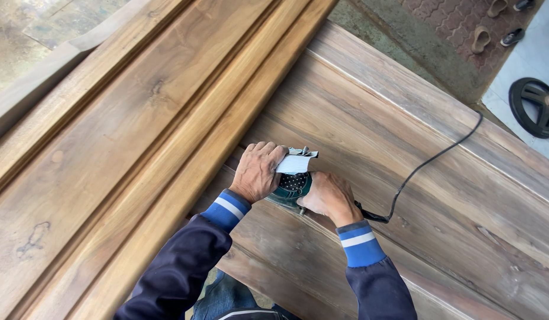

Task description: Sand a wooden panel using an orbital sander and manual sandpaper.

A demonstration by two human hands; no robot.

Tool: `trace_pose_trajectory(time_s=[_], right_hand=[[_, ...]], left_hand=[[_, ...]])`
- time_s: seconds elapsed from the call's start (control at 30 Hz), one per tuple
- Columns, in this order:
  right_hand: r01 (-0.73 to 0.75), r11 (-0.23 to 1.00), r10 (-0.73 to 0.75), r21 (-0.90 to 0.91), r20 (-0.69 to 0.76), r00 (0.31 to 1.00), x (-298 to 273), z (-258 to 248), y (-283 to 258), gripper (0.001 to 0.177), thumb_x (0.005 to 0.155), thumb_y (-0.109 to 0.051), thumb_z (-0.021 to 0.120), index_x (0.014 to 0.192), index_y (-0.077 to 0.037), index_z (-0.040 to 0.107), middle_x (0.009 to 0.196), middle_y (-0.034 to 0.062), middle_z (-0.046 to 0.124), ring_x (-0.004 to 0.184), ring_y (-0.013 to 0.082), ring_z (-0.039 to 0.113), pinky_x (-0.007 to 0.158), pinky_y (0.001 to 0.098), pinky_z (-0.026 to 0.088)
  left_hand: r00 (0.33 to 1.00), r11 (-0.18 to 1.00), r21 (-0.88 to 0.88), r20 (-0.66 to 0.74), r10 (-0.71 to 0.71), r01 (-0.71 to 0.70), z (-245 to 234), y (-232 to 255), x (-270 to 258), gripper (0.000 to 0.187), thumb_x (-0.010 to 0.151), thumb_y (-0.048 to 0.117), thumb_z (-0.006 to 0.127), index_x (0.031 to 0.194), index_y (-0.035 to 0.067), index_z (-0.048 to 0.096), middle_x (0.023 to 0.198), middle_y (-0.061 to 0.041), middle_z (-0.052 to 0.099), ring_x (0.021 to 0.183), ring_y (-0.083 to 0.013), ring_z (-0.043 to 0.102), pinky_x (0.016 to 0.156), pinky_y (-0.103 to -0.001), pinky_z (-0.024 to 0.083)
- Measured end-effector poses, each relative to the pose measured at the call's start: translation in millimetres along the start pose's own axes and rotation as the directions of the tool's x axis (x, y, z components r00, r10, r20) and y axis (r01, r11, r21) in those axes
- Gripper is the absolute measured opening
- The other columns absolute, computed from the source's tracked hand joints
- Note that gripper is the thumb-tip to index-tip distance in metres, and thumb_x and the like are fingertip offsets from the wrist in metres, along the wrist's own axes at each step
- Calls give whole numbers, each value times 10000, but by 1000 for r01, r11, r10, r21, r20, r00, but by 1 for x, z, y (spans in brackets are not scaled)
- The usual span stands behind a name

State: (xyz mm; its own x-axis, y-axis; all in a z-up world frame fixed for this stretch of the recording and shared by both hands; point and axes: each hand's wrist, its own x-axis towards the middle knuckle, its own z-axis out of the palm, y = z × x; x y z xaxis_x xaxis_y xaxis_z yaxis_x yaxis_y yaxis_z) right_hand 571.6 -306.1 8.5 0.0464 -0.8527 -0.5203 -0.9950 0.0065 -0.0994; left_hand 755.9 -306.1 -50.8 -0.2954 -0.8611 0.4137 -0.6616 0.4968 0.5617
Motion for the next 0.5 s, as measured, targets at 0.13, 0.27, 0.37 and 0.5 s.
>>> trace_pose_trajectory(time_s=[0.13,0.27,0.37,0.5], right_hand=[[32,999,-32,9,-26,999,-29,6,60,695,610,-358,908,1207,-77,690,1229,166,697,1140,351,666,962,447,560],[-9,1000,10,-7,29,1000,-70,10,136,617,633,-378,894,1155,-94,726,1179,162,721,1102,351,684,934,462,564],[-64,998,63,13,70,996,-105,15,204,612,642,-392,895,1157,-107,729,1149,156,732,1081,350,696,918,469,565],[-82,997,82,-6,64,995,-154,27,298,642,627,-408,899,1178,-131,723,1126,144,750,1063,346,717,917,460,576]], left_hand=[[999,999,-29,26,-19,19,35,53,-2,371,767,152,683,1127,100,609,935,-94,612,909,-304,589,821,-421,447],[1000,999,-51,2,8,-8,85,126,-7,374,762,156,678,1124,94,605,940,-100,612,920,-313,593,825,-430,450],[1000,998,-54,-4,24,-24,127,191,-13,371,768,151,678,1126,89,603,950,-98,616,936,-308,597,836,-432,453],[1000,998,-51,17,22,-21,184,280,-18,389,763,151,681,1139,76,614,961,-109,622,940,-310,601,824,-437,454]])
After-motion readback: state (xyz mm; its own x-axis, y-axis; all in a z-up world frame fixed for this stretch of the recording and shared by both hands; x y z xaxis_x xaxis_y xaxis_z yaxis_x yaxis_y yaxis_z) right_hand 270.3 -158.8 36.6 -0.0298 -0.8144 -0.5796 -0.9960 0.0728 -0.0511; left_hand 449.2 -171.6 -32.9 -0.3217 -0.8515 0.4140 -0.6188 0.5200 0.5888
